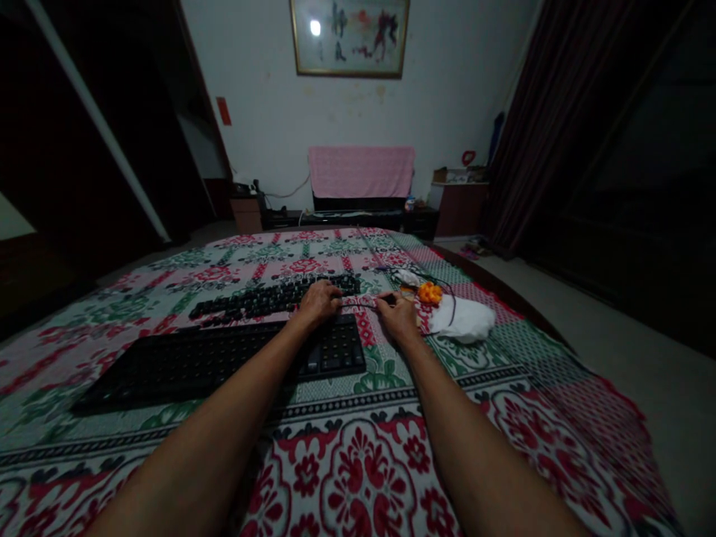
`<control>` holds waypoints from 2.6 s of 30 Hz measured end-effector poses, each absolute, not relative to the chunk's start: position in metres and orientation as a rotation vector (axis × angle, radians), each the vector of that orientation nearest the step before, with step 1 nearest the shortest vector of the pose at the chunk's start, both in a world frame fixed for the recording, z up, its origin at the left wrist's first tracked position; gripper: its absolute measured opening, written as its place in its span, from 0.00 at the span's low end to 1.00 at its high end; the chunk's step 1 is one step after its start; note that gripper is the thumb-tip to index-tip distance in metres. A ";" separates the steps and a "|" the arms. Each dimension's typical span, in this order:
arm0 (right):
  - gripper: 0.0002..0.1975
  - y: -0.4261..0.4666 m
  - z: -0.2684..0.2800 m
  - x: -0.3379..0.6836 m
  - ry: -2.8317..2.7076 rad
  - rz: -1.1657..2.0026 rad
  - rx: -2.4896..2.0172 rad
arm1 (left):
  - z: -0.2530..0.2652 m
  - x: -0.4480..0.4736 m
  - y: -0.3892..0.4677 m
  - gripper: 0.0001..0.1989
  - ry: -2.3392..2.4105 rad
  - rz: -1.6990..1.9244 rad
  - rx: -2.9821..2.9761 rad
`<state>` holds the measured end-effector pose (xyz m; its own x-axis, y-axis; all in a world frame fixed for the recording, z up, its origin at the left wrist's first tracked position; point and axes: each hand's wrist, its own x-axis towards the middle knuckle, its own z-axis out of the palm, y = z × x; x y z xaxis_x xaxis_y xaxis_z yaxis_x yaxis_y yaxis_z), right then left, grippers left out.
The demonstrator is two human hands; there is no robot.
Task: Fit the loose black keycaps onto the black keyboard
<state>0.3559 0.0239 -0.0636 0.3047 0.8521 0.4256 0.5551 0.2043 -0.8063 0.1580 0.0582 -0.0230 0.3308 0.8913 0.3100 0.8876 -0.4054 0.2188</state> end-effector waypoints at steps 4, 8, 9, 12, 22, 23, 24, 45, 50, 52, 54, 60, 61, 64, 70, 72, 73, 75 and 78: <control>0.10 0.022 -0.063 0.352 -1.365 0.333 -1.453 | -0.030 0.166 0.075 0.15 1.709 0.556 2.585; 0.10 0.022 -0.064 0.350 -1.367 0.322 -1.473 | -0.033 0.170 0.081 0.15 1.718 0.541 2.592; 0.10 0.023 -0.064 0.350 -1.369 0.317 -1.466 | -0.034 0.171 0.082 0.15 1.727 0.535 2.590; 0.09 0.024 -0.066 0.350 -1.376 0.302 -1.438 | -0.035 0.174 0.081 0.15 1.780 0.521 2.567; 0.08 0.019 -0.062 0.347 -1.384 0.287 -1.471 | -0.032 0.176 0.076 0.17 1.823 0.408 2.583; 0.09 0.019 -0.062 0.347 -1.383 0.287 -1.467 | -0.032 0.176 0.076 0.17 1.827 0.408 2.576; 0.09 0.019 -0.062 0.347 -1.381 0.291 -1.463 | -0.031 0.176 0.076 0.18 1.827 0.407 2.572; 0.10 0.021 -0.063 0.348 -1.381 0.309 -1.433 | 0.001 0.159 0.040 0.15 1.576 0.327 2.582; 0.11 0.022 -0.063 0.348 -1.383 0.291 -1.466 | 0.006 0.140 -0.012 0.17 1.612 0.252 2.492; 0.11 0.024 -0.066 0.349 -1.377 0.276 -1.453 | 0.006 0.133 -0.029 0.19 1.545 0.204 2.475; 0.10 0.025 -0.068 0.348 -1.373 0.277 -1.414 | 0.005 0.126 -0.040 0.25 1.597 0.235 2.451; 0.12 0.013 -0.052 0.346 -1.404 0.546 -1.240 | -0.003 0.112 -0.047 0.40 1.591 0.258 2.363; 0.13 0.009 -0.045 0.347 -1.443 0.654 -1.208 | -0.004 0.111 -0.048 0.41 1.566 0.255 2.372; 0.15 -0.004 -0.017 0.349 -1.653 0.942 -1.122 | -0.004 0.111 -0.048 0.43 1.521 0.258 2.404; 0.13 -0.025 0.024 0.354 -1.987 1.344 -1.109 | -0.004 0.111 -0.048 0.43 1.540 0.257 2.400; 0.13 -0.028 0.028 0.353 -2.014 1.401 -1.118 | -0.004 0.111 -0.048 0.42 1.536 0.258 2.410; 0.13 -0.029 0.029 0.352 -2.031 1.418 -1.126 | -0.004 0.111 -0.048 0.43 1.538 0.257 2.411; 0.13 -0.030 0.029 0.350 -2.073 1.429 -1.136 | -0.004 0.111 -0.047 0.44 1.549 0.248 2.410; 0.12 -0.029 0.029 0.347 -2.138 1.408 -1.132 | -0.004 0.112 -0.047 0.44 1.562 0.217 2.406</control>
<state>0.3468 -0.0292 0.0285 -0.6241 0.7690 -0.1386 0.4310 0.1907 -0.8820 0.1119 -0.0472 -0.0040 0.4094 0.9122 -0.0177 0.8727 -0.3859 0.2991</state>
